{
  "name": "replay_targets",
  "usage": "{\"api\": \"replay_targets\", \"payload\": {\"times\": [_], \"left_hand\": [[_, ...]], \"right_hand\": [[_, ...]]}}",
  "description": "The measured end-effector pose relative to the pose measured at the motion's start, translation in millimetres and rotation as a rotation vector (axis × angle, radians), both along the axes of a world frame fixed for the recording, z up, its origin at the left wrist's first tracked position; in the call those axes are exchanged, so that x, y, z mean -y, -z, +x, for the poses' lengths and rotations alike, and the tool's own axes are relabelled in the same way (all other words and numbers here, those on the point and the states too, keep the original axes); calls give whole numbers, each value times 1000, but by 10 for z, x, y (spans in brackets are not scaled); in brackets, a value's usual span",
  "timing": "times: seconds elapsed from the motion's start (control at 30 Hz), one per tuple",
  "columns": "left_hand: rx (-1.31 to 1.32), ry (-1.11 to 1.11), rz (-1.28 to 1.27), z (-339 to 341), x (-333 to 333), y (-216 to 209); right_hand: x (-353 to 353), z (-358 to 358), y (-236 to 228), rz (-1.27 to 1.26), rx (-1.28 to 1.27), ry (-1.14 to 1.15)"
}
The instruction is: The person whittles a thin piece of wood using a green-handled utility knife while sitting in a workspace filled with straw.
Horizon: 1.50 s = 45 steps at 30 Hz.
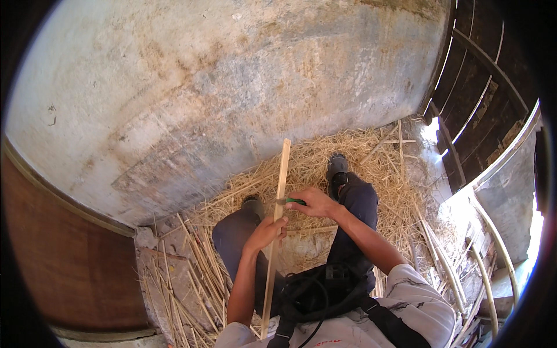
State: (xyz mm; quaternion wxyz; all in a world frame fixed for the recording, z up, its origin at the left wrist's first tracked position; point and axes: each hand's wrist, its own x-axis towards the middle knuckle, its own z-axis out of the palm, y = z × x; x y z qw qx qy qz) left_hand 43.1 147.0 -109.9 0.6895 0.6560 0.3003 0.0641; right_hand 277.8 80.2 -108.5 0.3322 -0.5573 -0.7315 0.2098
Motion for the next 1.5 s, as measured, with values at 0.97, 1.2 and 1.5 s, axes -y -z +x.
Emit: {"api": "replay_targets", "payload": {"times": [0.97, 1.2, 1.5], "left_hand": [[37, -1, 192, 66, 63, -44], [72, -124, 262, 102, 90, -228], [82, -186, 345, 100, 54, -101]], "right_hand": [[2, 250, -116, 36, -64, 377], [-3, 74, 21, 24, 24, 43], [10, 12, 85, 22, 89, -48]]}}
